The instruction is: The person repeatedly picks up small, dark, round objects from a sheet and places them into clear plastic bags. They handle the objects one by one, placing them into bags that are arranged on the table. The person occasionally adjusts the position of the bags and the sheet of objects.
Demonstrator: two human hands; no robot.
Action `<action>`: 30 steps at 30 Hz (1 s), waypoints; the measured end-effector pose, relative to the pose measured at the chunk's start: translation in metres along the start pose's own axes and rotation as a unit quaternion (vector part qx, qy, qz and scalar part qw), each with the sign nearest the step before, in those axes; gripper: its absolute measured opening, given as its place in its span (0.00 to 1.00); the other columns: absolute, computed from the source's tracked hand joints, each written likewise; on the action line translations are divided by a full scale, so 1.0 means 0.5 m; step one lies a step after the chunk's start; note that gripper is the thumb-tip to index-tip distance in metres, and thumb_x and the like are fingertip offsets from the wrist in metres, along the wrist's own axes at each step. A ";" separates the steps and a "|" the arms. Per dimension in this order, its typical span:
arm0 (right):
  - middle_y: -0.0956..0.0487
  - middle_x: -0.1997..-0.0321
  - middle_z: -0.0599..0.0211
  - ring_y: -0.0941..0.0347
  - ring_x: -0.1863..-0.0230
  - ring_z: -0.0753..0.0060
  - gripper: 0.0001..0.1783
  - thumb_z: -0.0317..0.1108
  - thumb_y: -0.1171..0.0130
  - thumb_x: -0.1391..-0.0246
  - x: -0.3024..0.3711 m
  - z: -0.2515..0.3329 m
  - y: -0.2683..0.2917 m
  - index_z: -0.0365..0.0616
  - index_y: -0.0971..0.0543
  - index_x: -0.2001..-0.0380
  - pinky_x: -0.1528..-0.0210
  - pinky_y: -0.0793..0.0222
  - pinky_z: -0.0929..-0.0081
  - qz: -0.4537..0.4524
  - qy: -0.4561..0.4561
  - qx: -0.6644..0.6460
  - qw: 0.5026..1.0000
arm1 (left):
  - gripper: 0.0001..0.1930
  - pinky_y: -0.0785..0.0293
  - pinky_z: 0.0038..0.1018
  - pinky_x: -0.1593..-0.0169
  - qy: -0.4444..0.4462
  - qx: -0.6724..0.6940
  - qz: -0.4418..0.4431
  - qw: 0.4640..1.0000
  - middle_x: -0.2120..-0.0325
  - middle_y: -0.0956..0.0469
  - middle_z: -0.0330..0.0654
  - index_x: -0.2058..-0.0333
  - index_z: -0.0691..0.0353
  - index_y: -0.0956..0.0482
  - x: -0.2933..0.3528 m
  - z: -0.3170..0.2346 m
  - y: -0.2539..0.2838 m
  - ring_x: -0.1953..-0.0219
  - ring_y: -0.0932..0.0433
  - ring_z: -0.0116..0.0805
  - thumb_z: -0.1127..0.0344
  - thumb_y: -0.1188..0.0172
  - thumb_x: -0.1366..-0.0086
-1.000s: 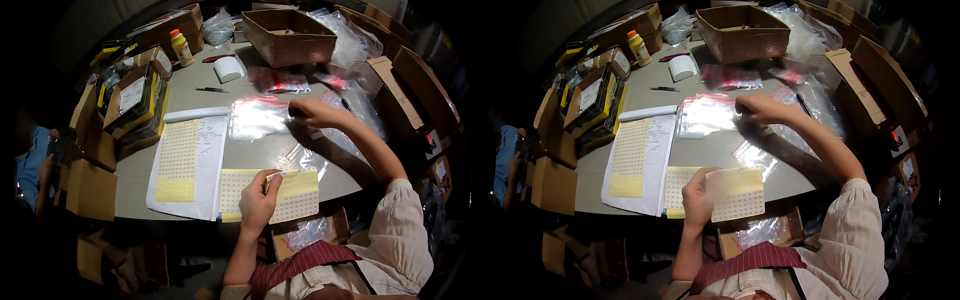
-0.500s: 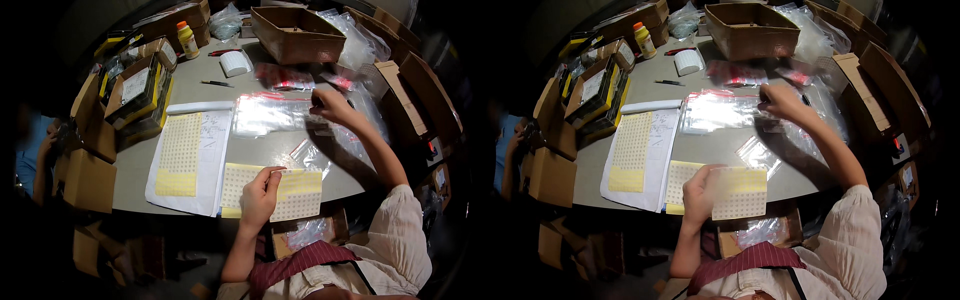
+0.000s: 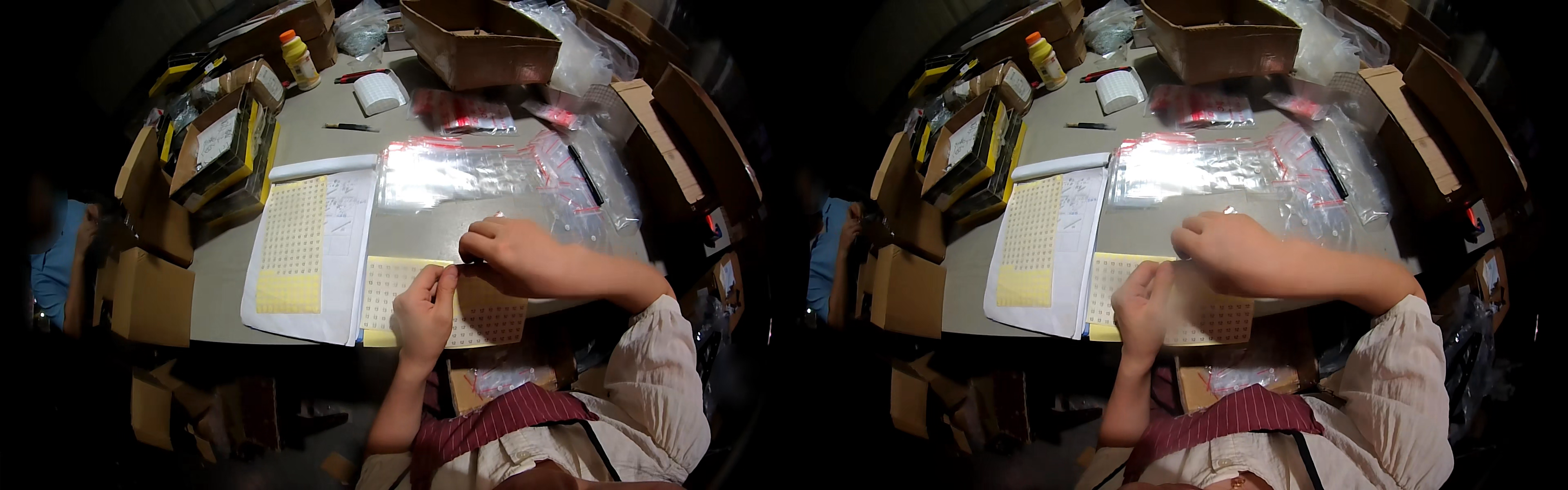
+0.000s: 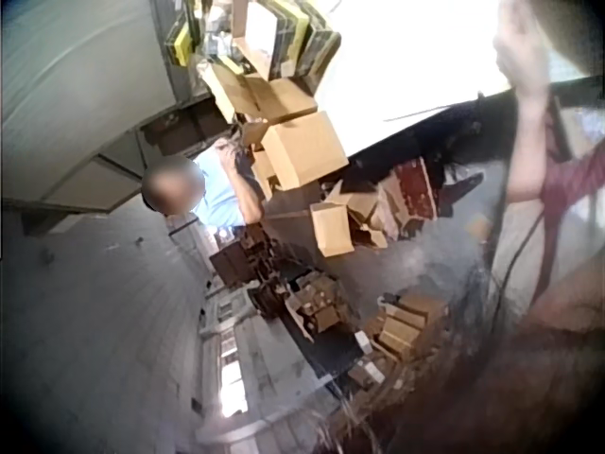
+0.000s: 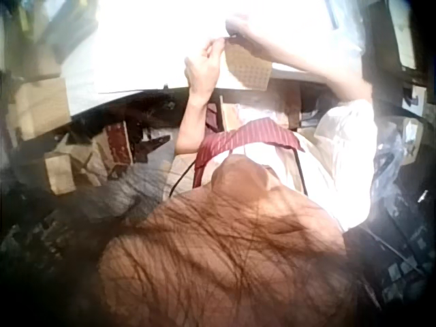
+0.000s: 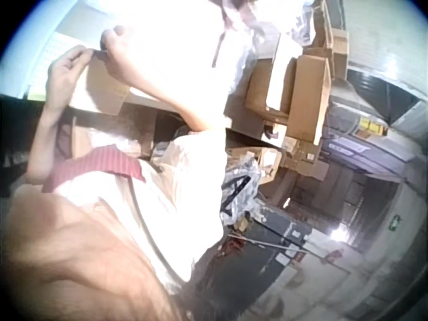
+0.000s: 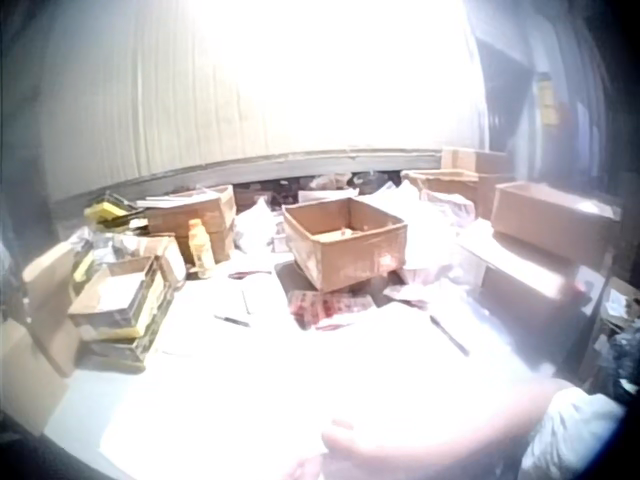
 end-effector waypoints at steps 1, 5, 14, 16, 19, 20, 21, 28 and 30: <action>0.24 0.63 0.53 0.23 0.58 0.46 0.14 0.25 0.38 0.56 0.005 0.002 -0.007 0.39 0.26 0.63 0.56 0.25 0.55 -0.013 0.014 0.021 1.000 | 0.13 0.35 0.30 0.75 -0.011 -0.007 -0.005 1.000 0.85 0.26 0.41 0.64 0.62 0.16 0.000 -0.003 0.000 0.82 0.32 0.28 0.57 0.38 0.27; 0.26 0.62 0.57 0.27 0.59 0.52 0.15 0.29 0.39 0.57 0.017 0.017 -0.029 0.39 0.26 0.63 0.57 0.27 0.62 -0.062 0.081 0.098 0.990 | 0.13 0.34 0.33 0.74 -0.019 -0.038 -0.016 0.999 0.84 0.24 0.44 0.65 0.62 0.18 0.000 -0.020 0.001 0.83 0.29 0.35 0.59 0.40 0.27; 0.20 0.61 0.56 0.22 0.59 0.55 0.13 0.36 0.35 0.54 -0.022 -0.078 0.017 0.39 0.20 0.67 0.57 0.25 0.61 -0.014 0.017 -0.115 0.993 | 0.15 0.33 0.35 0.74 0.015 -0.027 -0.003 1.000 0.83 0.23 0.44 0.66 0.61 0.18 0.001 -0.011 0.005 0.82 0.25 0.38 0.55 0.40 0.27; 0.18 0.65 0.52 0.20 0.63 0.54 0.16 0.37 0.35 0.50 -0.063 -0.178 0.046 0.35 0.20 0.63 0.58 0.25 0.61 -0.024 -0.109 -0.176 0.978 | 0.16 0.33 0.35 0.74 0.021 -0.033 0.003 0.999 0.83 0.23 0.43 0.66 0.61 0.18 0.002 -0.023 0.006 0.82 0.25 0.37 0.54 0.40 0.27; 0.17 0.68 0.49 0.20 0.65 0.51 0.18 0.39 0.36 0.50 -0.102 -0.295 0.062 0.33 0.18 0.64 0.59 0.25 0.60 0.053 -0.215 -0.109 0.969 | 0.16 0.33 0.34 0.74 0.019 -0.041 0.016 0.999 0.83 0.22 0.42 0.66 0.61 0.18 0.000 -0.034 0.004 0.82 0.26 0.35 0.53 0.40 0.27; 0.17 0.68 0.48 0.19 0.65 0.50 0.18 0.40 0.36 0.50 -0.105 -0.314 0.052 0.33 0.18 0.65 0.59 0.25 0.59 0.041 -0.207 -0.087 0.974 | 0.16 0.33 0.33 0.74 0.019 -0.045 0.017 0.999 0.83 0.22 0.42 0.66 0.62 0.18 0.000 -0.036 0.005 0.82 0.26 0.34 0.54 0.40 0.27; 0.17 0.68 0.47 0.19 0.65 0.49 0.18 0.40 0.35 0.51 -0.110 -0.323 0.040 0.33 0.17 0.65 0.59 0.25 0.58 0.031 -0.199 -0.066 0.977 | 0.16 0.33 0.32 0.74 0.017 -0.041 0.016 0.999 0.83 0.22 0.42 0.66 0.62 0.18 0.000 -0.036 0.006 0.82 0.27 0.33 0.54 0.39 0.27; 0.17 0.66 0.46 0.20 0.64 0.45 0.23 0.47 0.28 0.52 -0.100 -0.371 0.078 0.35 0.19 0.67 0.60 0.26 0.54 0.079 -0.264 0.188 0.943 | 0.15 0.34 0.29 0.75 0.001 -0.031 0.029 0.999 0.84 0.23 0.41 0.67 0.63 0.18 0.000 -0.040 0.008 0.82 0.29 0.27 0.56 0.37 0.28; 0.18 0.64 0.46 0.21 0.60 0.41 0.22 0.45 0.27 0.53 -0.100 -0.357 0.082 0.37 0.19 0.65 0.59 0.27 0.53 0.037 -0.252 0.184 0.949 | 0.15 0.34 0.28 0.75 0.004 -0.036 0.038 0.999 0.83 0.22 0.41 0.67 0.63 0.19 0.001 -0.043 0.009 0.82 0.28 0.27 0.56 0.37 0.28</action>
Point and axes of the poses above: each hand's wrist, its own x-axis away from the middle knuckle, its own y-axis out of the back of the hand, z = x × y, the point moved 1 cm from there along -x, towards the middle knuckle
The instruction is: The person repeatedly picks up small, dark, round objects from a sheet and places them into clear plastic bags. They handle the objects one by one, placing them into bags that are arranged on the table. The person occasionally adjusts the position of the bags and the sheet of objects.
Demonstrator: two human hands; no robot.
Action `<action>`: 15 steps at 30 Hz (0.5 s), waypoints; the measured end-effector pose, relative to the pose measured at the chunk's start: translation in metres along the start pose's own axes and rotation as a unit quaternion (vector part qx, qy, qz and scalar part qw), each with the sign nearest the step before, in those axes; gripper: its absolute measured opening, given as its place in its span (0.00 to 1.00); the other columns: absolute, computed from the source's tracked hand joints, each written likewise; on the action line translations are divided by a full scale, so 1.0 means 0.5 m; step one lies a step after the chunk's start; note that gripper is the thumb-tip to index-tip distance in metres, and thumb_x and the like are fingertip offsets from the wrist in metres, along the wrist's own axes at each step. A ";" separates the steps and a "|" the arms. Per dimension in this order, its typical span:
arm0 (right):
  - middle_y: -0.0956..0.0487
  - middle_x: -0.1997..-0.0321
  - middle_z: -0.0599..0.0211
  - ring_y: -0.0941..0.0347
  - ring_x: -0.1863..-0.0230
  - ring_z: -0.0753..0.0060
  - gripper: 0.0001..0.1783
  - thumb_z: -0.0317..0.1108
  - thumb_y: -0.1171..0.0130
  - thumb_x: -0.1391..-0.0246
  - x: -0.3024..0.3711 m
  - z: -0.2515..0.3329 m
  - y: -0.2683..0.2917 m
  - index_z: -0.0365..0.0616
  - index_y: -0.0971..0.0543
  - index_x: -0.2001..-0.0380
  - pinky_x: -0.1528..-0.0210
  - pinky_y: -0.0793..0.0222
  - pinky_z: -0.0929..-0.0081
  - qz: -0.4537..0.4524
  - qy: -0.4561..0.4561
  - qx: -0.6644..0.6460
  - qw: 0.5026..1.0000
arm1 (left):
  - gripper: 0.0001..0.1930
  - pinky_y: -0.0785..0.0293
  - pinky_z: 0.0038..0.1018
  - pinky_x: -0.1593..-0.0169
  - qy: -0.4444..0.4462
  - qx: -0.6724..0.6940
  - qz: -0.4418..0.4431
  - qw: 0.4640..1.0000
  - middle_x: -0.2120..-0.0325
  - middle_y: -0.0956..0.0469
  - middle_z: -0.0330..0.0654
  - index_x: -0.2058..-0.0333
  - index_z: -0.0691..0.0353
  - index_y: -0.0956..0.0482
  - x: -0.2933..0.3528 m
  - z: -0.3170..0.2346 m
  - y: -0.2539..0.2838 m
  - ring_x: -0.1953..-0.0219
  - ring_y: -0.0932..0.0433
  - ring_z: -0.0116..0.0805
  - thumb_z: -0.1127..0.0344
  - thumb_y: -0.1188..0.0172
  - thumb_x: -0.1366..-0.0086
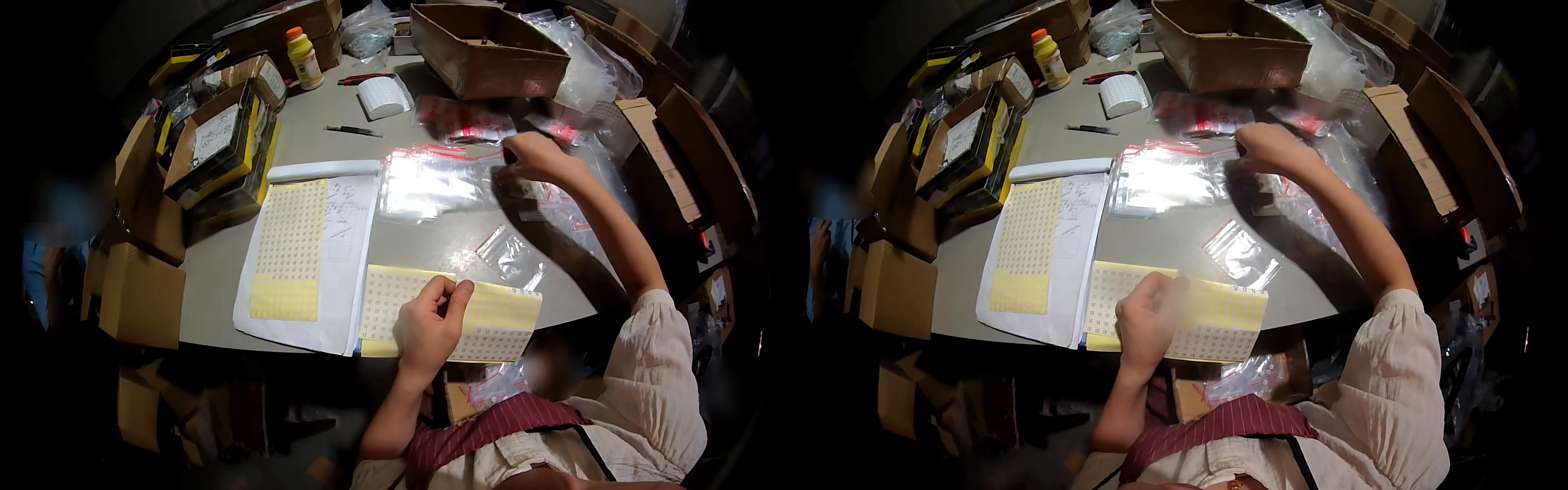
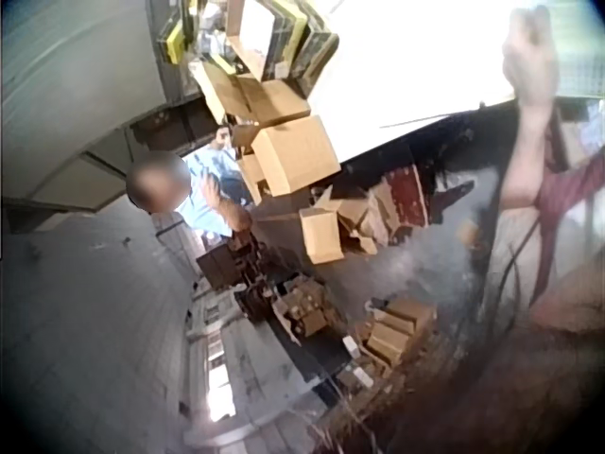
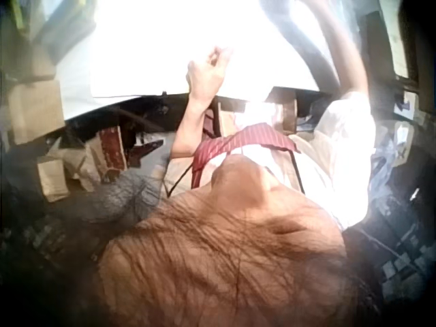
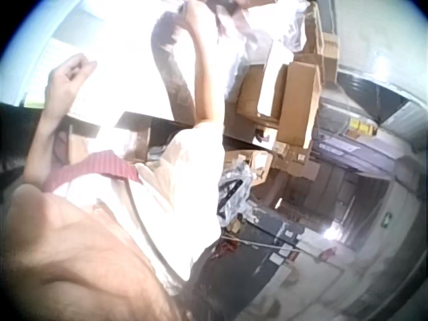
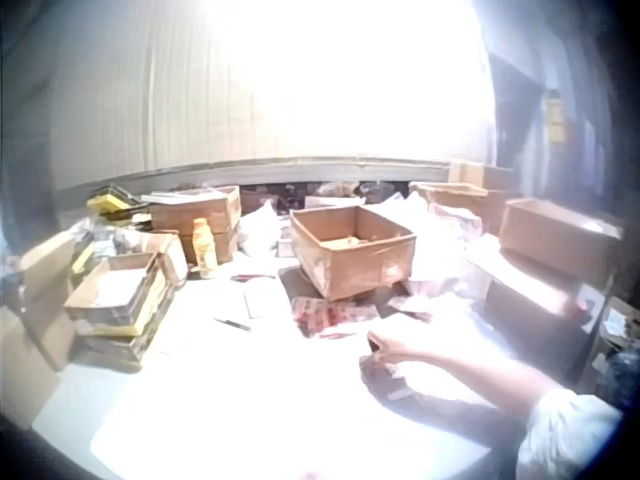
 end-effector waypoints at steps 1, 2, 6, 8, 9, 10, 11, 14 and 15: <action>0.19 0.63 0.45 0.21 0.58 0.42 0.19 0.41 0.29 0.51 0.000 0.007 -0.001 0.36 0.20 0.63 0.58 0.27 0.54 -0.015 0.061 -0.102 0.993 | 0.15 0.33 0.28 0.75 0.003 -0.002 0.000 1.000 0.83 0.22 0.41 0.68 0.63 0.19 0.001 -0.001 0.000 0.82 0.28 0.27 0.56 0.36 0.29; 0.19 0.63 0.44 0.21 0.58 0.41 0.19 0.40 0.31 0.50 -0.003 0.017 -0.002 0.35 0.21 0.63 0.57 0.27 0.54 0.014 0.088 -0.173 0.981 | 0.15 0.33 0.27 0.75 0.006 -0.004 0.000 1.000 0.83 0.22 0.41 0.68 0.63 0.19 0.001 -0.001 -0.001 0.82 0.27 0.26 0.56 0.36 0.29; 0.20 0.62 0.42 0.22 0.57 0.39 0.17 0.34 0.34 0.49 0.008 0.064 0.001 0.35 0.26 0.62 0.55 0.28 0.52 0.035 0.138 -0.191 0.971 | 0.14 0.30 0.29 0.73 -0.012 0.018 -0.002 1.000 0.80 0.19 0.44 0.66 0.64 0.18 -0.001 -0.003 0.002 0.79 0.22 0.30 0.57 0.37 0.29; 0.20 0.61 0.42 0.22 0.56 0.38 0.15 0.32 0.36 0.50 0.012 0.077 -0.010 0.35 0.27 0.62 0.54 0.28 0.50 0.007 0.115 -0.126 0.985 | 0.13 0.28 0.30 0.71 -0.036 0.012 -0.013 0.999 0.78 0.17 0.45 0.64 0.64 0.17 -0.001 0.004 0.001 0.78 0.19 0.34 0.59 0.38 0.28; 0.21 0.61 0.41 0.23 0.55 0.38 0.14 0.30 0.37 0.50 0.017 0.082 -0.014 0.35 0.27 0.62 0.53 0.28 0.49 -0.005 0.102 -0.092 0.990 | 0.12 0.27 0.31 0.71 -0.040 0.007 -0.018 0.999 0.77 0.16 0.46 0.63 0.64 0.17 -0.001 0.011 -0.001 0.77 0.18 0.36 0.59 0.38 0.28; 0.20 0.62 0.41 0.23 0.56 0.36 0.13 0.29 0.39 0.50 0.026 0.090 -0.013 0.36 0.27 0.63 0.52 0.29 0.46 -0.033 0.113 -0.088 0.989 | 0.12 0.26 0.31 0.70 -0.043 0.002 -0.022 0.999 0.76 0.16 0.47 0.61 0.63 0.17 -0.002 0.018 -0.002 0.75 0.17 0.38 0.60 0.39 0.28; 0.20 0.62 0.41 0.23 0.56 0.36 0.14 0.30 0.37 0.51 0.012 0.077 -0.027 0.36 0.27 0.62 0.53 0.29 0.46 -0.032 0.099 -0.077 0.992 | 0.11 0.25 0.32 0.69 -0.047 -0.004 -0.026 0.999 0.75 0.15 0.47 0.60 0.63 0.17 -0.002 0.021 -0.002 0.74 0.16 0.40 0.60 0.39 0.28; 0.21 0.64 0.43 0.23 0.60 0.38 0.18 0.35 0.31 0.50 -0.011 0.011 -0.059 0.36 0.26 0.63 0.57 0.29 0.50 -0.033 0.040 -0.035 0.998 | 0.11 0.24 0.33 0.68 -0.069 0.027 -0.028 0.997 0.73 0.15 0.48 0.58 0.62 0.17 -0.005 0.014 -0.009 0.72 0.14 0.42 0.61 0.40 0.28; 0.21 0.65 0.44 0.22 0.62 0.40 0.19 0.37 0.29 0.49 -0.011 0.011 -0.040 0.36 0.26 0.63 0.58 0.28 0.51 -0.039 0.023 -0.015 0.999 | 0.10 0.24 0.33 0.68 -0.053 0.017 -0.025 0.998 0.73 0.15 0.48 0.58 0.62 0.17 -0.004 0.013 -0.007 0.72 0.14 0.43 0.61 0.40 0.27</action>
Point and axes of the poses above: each hand's wrist, its own x-axis away from the middle knuckle, its own y-axis out of the back of the hand, z = x × y, the point moved 1 cm from there along -x, towards the middle knuckle
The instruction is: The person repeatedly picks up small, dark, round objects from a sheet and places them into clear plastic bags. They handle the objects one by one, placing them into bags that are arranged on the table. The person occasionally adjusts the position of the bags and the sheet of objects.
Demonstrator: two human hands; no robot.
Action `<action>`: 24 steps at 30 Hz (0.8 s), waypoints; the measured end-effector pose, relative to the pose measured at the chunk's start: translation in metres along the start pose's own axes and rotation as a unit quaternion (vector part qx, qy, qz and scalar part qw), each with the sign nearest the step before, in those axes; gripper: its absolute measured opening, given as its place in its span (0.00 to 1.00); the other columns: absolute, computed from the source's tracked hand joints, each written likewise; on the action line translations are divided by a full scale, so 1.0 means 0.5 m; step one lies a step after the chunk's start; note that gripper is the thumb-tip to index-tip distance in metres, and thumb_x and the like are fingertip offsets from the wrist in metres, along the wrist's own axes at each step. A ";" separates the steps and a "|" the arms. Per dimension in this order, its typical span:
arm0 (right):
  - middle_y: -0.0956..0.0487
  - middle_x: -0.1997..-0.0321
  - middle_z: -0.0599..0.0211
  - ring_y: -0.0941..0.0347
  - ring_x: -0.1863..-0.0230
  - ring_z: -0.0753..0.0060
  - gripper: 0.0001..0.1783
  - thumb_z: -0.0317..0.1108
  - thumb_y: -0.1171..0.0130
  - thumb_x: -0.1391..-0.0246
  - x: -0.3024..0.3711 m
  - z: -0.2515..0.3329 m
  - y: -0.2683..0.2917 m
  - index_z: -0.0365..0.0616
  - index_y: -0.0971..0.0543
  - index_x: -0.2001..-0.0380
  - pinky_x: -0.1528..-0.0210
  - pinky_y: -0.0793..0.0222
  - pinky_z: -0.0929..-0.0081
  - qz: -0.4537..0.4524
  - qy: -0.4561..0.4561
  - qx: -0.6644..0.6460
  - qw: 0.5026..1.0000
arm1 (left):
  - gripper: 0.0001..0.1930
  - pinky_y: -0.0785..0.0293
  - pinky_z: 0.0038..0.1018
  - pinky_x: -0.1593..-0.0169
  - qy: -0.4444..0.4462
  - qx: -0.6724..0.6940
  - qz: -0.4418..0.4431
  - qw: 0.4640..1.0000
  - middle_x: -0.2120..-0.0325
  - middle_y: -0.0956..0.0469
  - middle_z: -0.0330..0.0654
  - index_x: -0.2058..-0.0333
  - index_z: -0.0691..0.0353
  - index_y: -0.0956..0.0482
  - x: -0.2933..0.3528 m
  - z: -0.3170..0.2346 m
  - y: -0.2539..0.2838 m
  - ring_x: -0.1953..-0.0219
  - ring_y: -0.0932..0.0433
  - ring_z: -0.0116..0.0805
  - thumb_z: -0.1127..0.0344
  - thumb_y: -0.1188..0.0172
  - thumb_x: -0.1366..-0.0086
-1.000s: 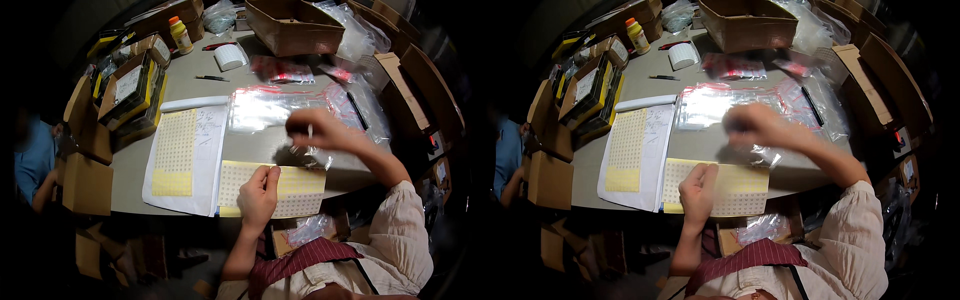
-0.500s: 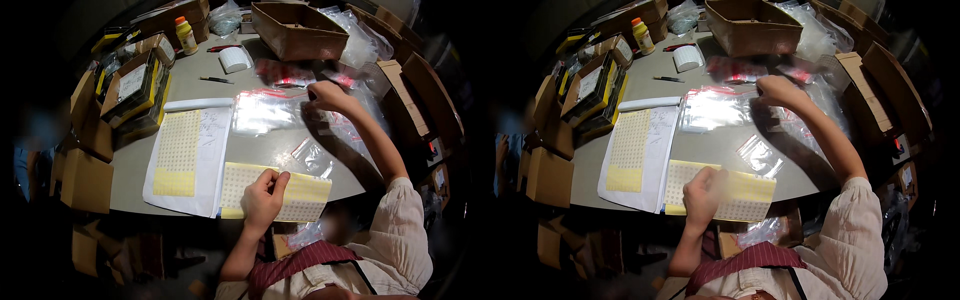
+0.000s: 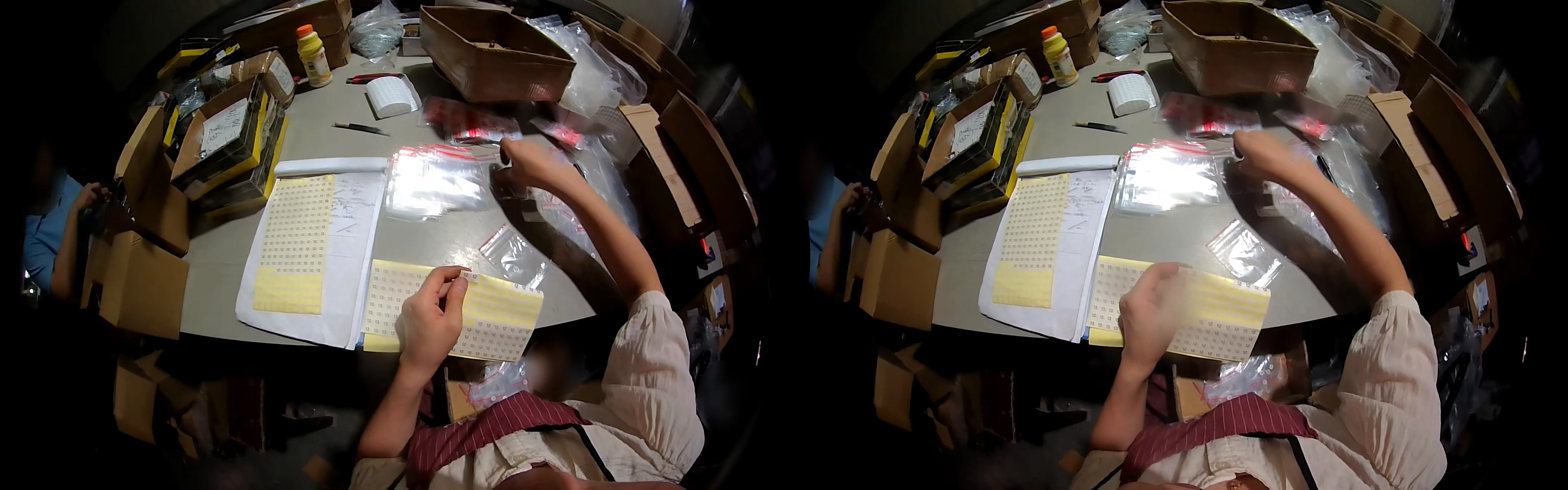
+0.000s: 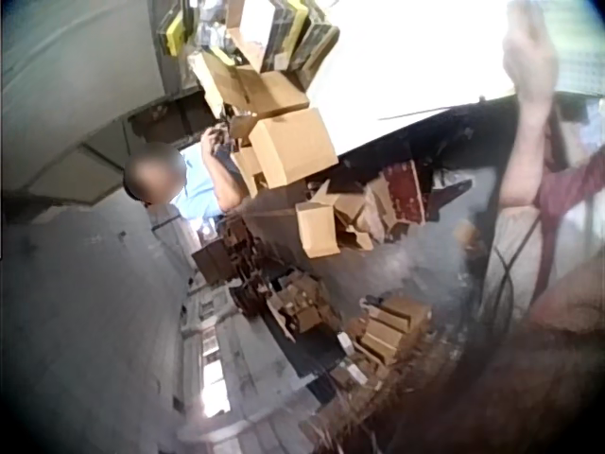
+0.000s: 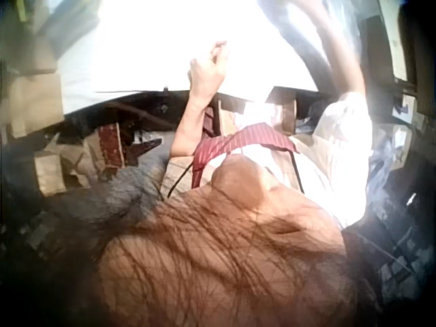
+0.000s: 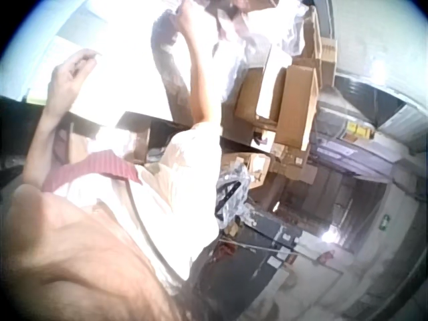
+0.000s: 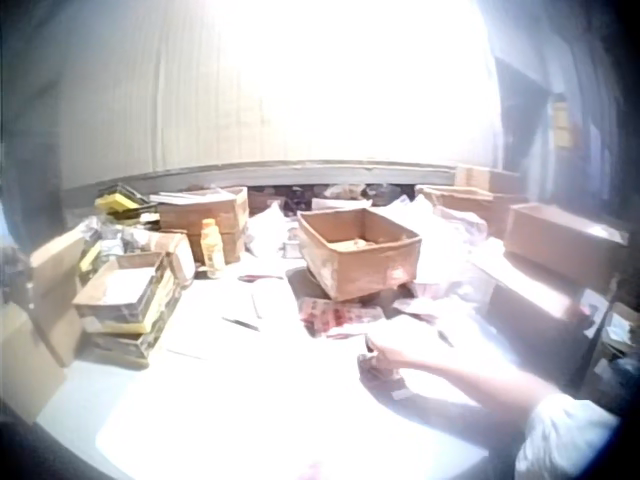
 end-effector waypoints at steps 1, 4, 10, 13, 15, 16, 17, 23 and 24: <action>0.21 0.66 0.45 0.22 0.63 0.43 0.20 0.39 0.28 0.48 0.003 0.001 0.018 0.36 0.26 0.64 0.59 0.28 0.53 -0.006 -0.017 0.021 1.000 | 0.10 0.24 0.34 0.68 0.016 -0.010 0.003 1.000 0.73 0.15 0.48 0.58 0.61 0.18 0.001 -0.003 0.002 0.72 0.15 0.44 0.61 0.41 0.27; 0.21 0.69 0.52 0.23 0.68 0.55 0.21 0.43 0.27 0.45 0.068 0.065 0.050 0.36 0.24 0.65 0.62 0.27 0.62 -0.038 0.019 -0.197 0.979 | 0.10 0.25 0.37 0.69 0.023 -0.046 0.003 0.999 0.74 0.15 0.48 0.59 0.60 0.19 0.000 -0.008 0.005 0.72 0.15 0.48 0.60 0.41 0.27; 0.18 0.62 0.50 0.19 0.61 0.49 0.13 0.35 0.34 0.43 0.202 0.256 0.105 0.36 0.21 0.61 0.57 0.24 0.60 0.126 0.207 -0.336 0.910 | 0.12 0.28 0.42 0.71 0.038 -0.065 0.012 0.997 0.78 0.19 0.48 0.62 0.59 0.21 0.005 0.017 0.003 0.72 0.18 0.54 0.57 0.43 0.25; 0.19 0.61 0.48 0.19 0.58 0.43 0.16 0.28 0.34 0.51 0.209 0.263 0.094 0.34 0.22 0.59 0.55 0.25 0.56 0.139 0.189 -0.319 0.918 | 0.12 0.28 0.42 0.71 0.019 -0.065 0.003 0.998 0.77 0.19 0.48 0.62 0.59 0.21 0.005 0.011 0.000 0.72 0.18 0.55 0.57 0.44 0.25; 0.19 0.60 0.47 0.21 0.56 0.41 0.17 0.26 0.35 0.54 0.209 0.264 0.091 0.34 0.23 0.58 0.54 0.25 0.55 0.137 0.190 -0.300 0.925 | 0.12 0.28 0.42 0.71 0.015 -0.059 0.000 0.998 0.77 0.19 0.49 0.62 0.59 0.21 0.005 0.010 0.000 0.72 0.18 0.54 0.57 0.44 0.25; 0.20 0.59 0.48 0.21 0.55 0.40 0.18 0.25 0.36 0.55 0.210 0.267 0.090 0.34 0.24 0.57 0.54 0.25 0.55 0.133 0.191 -0.291 0.928 | 0.13 0.28 0.42 0.71 0.019 -0.052 0.001 0.998 0.77 0.19 0.49 0.62 0.59 0.20 0.007 0.015 0.000 0.72 0.18 0.54 0.57 0.44 0.25; 0.20 0.58 0.48 0.22 0.53 0.39 0.19 0.24 0.36 0.56 0.211 0.270 0.090 0.35 0.24 0.57 0.53 0.25 0.55 0.130 0.192 -0.281 0.931 | 0.13 0.28 0.41 0.71 0.022 -0.045 0.002 0.999 0.76 0.20 0.49 0.62 0.59 0.20 0.007 0.018 0.000 0.72 0.18 0.54 0.57 0.45 0.24; 0.26 0.61 0.56 0.26 0.57 0.46 0.20 0.25 0.35 0.61 0.250 0.289 0.045 0.38 0.27 0.61 0.56 0.27 0.58 -0.096 0.291 -0.155 0.939 | 0.12 0.28 0.39 0.70 0.021 -0.026 -0.008 0.999 0.77 0.20 0.50 0.61 0.61 0.20 -0.001 0.018 0.004 0.74 0.19 0.51 0.59 0.46 0.24; 0.27 0.62 0.57 0.26 0.59 0.49 0.19 0.26 0.36 0.62 0.255 0.294 0.043 0.39 0.27 0.62 0.58 0.27 0.59 -0.120 0.299 -0.144 0.936 | 0.12 0.29 0.38 0.70 0.031 -0.028 -0.005 0.999 0.77 0.21 0.51 0.62 0.61 0.20 -0.001 0.017 0.005 0.74 0.19 0.51 0.60 0.46 0.24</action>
Point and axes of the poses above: each hand's wrist, its own x-axis away from the middle knuckle, its own y-axis out of the back of the hand, z = x × y, the point moved 1 cm from there along -x, towards the middle knuckle
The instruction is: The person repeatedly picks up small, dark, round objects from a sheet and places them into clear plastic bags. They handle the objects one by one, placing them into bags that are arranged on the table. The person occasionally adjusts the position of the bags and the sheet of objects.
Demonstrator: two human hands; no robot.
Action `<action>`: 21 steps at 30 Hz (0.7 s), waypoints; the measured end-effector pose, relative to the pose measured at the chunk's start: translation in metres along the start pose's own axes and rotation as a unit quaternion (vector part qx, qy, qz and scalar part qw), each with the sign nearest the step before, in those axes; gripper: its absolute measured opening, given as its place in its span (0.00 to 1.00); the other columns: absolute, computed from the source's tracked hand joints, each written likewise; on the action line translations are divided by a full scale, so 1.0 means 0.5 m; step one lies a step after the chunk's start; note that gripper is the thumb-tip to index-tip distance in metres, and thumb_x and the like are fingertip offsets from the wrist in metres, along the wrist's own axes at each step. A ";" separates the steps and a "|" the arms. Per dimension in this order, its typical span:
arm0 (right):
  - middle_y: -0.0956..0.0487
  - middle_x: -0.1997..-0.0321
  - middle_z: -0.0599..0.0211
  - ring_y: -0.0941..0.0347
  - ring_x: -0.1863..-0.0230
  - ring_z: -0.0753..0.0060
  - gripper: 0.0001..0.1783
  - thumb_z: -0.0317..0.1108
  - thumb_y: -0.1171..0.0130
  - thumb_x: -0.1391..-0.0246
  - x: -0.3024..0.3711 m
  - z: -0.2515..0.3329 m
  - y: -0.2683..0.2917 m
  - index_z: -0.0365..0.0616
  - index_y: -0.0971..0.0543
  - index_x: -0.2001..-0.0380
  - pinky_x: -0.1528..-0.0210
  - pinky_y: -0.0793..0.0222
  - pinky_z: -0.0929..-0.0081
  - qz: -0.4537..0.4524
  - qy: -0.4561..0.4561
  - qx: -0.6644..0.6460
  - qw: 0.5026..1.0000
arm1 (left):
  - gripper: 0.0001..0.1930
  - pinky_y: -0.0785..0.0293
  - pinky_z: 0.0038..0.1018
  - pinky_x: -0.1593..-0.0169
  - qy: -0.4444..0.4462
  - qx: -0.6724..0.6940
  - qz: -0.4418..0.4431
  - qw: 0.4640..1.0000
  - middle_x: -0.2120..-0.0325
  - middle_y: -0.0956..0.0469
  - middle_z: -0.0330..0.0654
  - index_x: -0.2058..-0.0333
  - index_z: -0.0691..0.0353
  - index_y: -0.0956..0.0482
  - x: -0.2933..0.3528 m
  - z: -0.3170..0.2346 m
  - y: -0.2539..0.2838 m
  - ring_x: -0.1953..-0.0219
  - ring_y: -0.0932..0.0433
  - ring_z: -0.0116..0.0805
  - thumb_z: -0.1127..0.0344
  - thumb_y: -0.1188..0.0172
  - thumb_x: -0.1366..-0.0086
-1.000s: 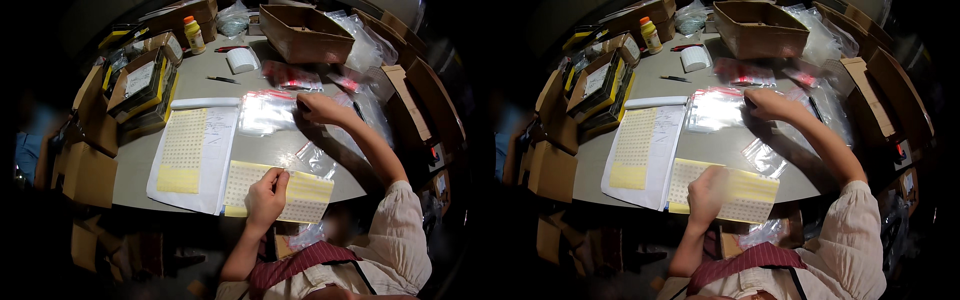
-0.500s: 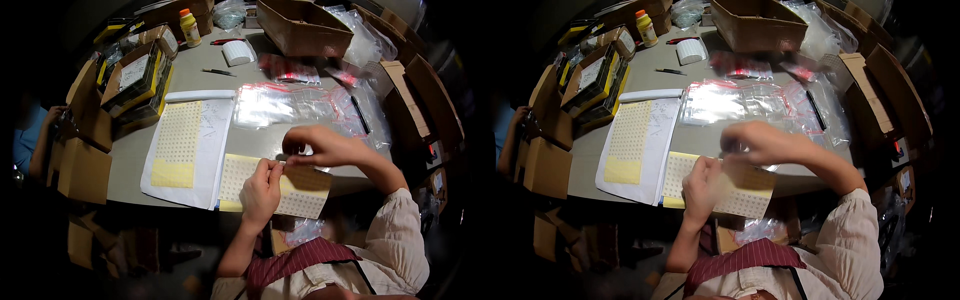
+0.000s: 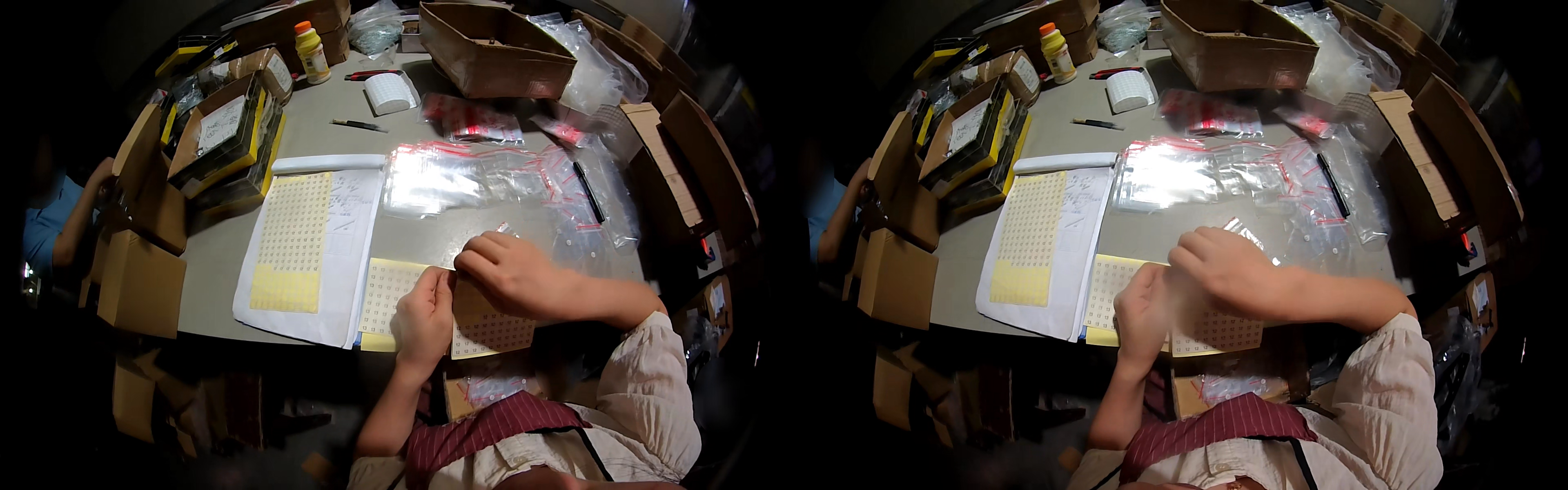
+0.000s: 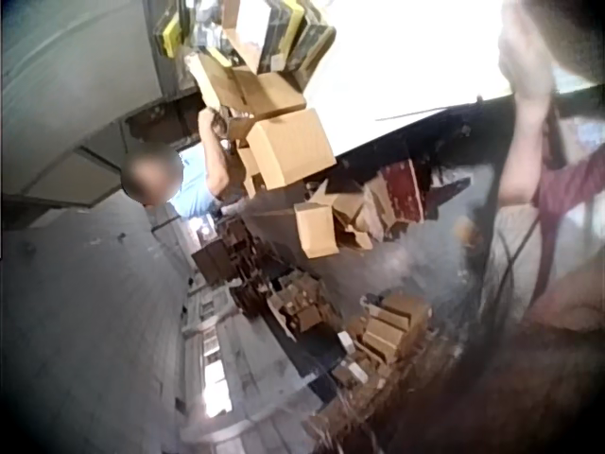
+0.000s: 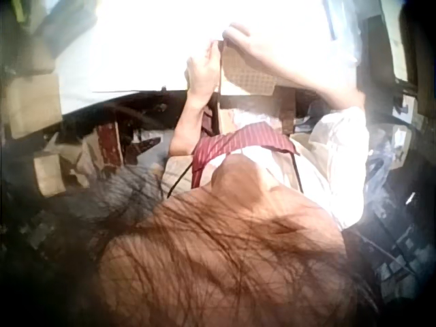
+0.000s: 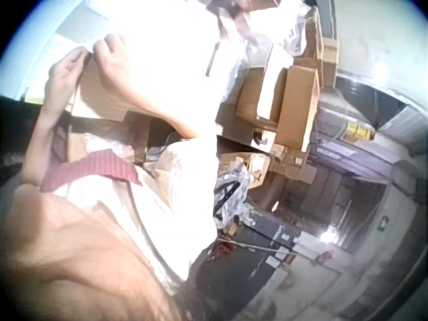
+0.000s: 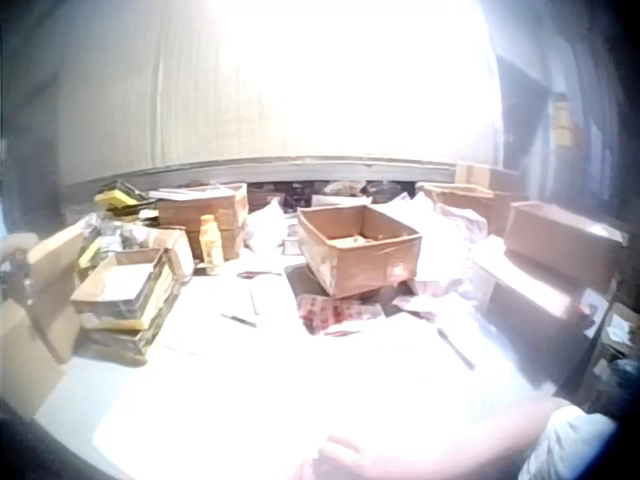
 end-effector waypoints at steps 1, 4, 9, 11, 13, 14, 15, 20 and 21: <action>0.27 0.63 0.57 0.27 0.61 0.51 0.19 0.27 0.36 0.62 0.002 0.005 -0.002 0.39 0.27 0.63 0.60 0.27 0.60 -0.018 0.014 0.016 1.000 | 0.12 0.29 0.38 0.71 0.009 -0.002 0.004 1.000 0.77 0.21 0.51 0.62 0.61 0.20 0.000 -0.002 0.002 0.75 0.19 0.51 0.61 0.46 0.24; 0.29 0.66 0.61 0.28 0.65 0.59 0.16 0.29 0.40 0.60 0.005 0.018 -0.002 0.38 0.26 0.64 0.64 0.28 0.66 -0.047 0.052 0.079 0.994 | 0.12 0.29 0.37 0.71 0.018 0.023 0.008 1.000 0.78 0.21 0.51 0.62 0.61 0.20 -0.001 -0.002 0.003 0.76 0.20 0.50 0.61 0.46 0.24; 0.28 0.66 0.61 0.27 0.65 0.58 0.15 0.30 0.38 0.61 0.024 0.011 -0.009 0.38 0.23 0.66 0.64 0.28 0.65 -0.039 0.106 0.069 0.991 | 0.13 0.29 0.38 0.71 -0.001 0.004 0.003 1.000 0.79 0.21 0.51 0.63 0.62 0.19 -0.002 -0.009 0.002 0.76 0.19 0.49 0.59 0.46 0.24; 0.25 0.66 0.59 0.25 0.64 0.57 0.12 0.30 0.37 0.58 -0.005 -0.027 0.025 0.39 0.23 0.67 0.62 0.27 0.64 -0.023 0.034 -0.094 0.995 | 0.14 0.29 0.38 0.71 -0.001 -0.018 -0.006 1.000 0.79 0.21 0.51 0.63 0.61 0.19 -0.002 0.006 -0.002 0.76 0.19 0.48 0.58 0.46 0.24; 0.22 0.66 0.56 0.23 0.64 0.56 0.11 0.31 0.37 0.54 -0.036 -0.105 0.048 0.38 0.22 0.66 0.61 0.27 0.62 -0.003 -0.088 -0.172 0.981 | 0.13 0.28 0.39 0.70 0.023 -0.019 -0.007 1.000 0.79 0.21 0.50 0.63 0.60 0.19 -0.001 -0.008 0.001 0.75 0.18 0.49 0.58 0.46 0.24; 0.21 0.66 0.54 0.22 0.64 0.56 0.11 0.32 0.37 0.51 -0.052 -0.158 0.049 0.38 0.21 0.65 0.60 0.27 0.61 0.010 -0.171 -0.166 0.971 | 0.13 0.28 0.39 0.70 0.034 -0.019 -0.009 0.999 0.79 0.21 0.50 0.62 0.60 0.19 0.001 -0.014 0.003 0.75 0.18 0.49 0.58 0.46 0.24; 0.22 0.68 0.57 0.25 0.66 0.62 0.11 0.32 0.37 0.48 -0.064 -0.214 0.053 0.37 0.22 0.64 0.61 0.29 0.64 0.041 -0.197 -0.166 0.965 | 0.13 0.28 0.40 0.70 0.033 -0.024 -0.007 0.999 0.78 0.20 0.50 0.62 0.59 0.19 0.002 -0.015 0.002 0.75 0.18 0.50 0.58 0.46 0.24; 0.18 0.66 0.48 0.21 0.65 0.50 0.18 0.39 0.36 0.49 -0.077 -0.359 0.034 0.34 0.20 0.63 0.59 0.27 0.58 0.153 -0.249 -0.107 0.950 | 0.13 0.28 0.40 0.70 0.004 -0.019 0.004 1.000 0.78 0.20 0.50 0.63 0.59 0.20 -0.001 -0.023 0.001 0.75 0.18 0.51 0.58 0.46 0.25; 0.18 0.66 0.47 0.20 0.64 0.49 0.18 0.40 0.36 0.49 -0.077 -0.365 0.021 0.34 0.19 0.62 0.59 0.27 0.58 0.157 -0.240 -0.092 0.953 | 0.13 0.28 0.40 0.70 -0.005 -0.021 0.002 1.000 0.78 0.19 0.50 0.63 0.59 0.20 0.001 -0.021 0.000 0.74 0.18 0.51 0.58 0.46 0.25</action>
Point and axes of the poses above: each hand's wrist, its own x-axis away from the middle knuckle, its own y-axis out of the back of the hand, z = x × y, the point moved 1 cm from there along -x, towards the middle knuckle
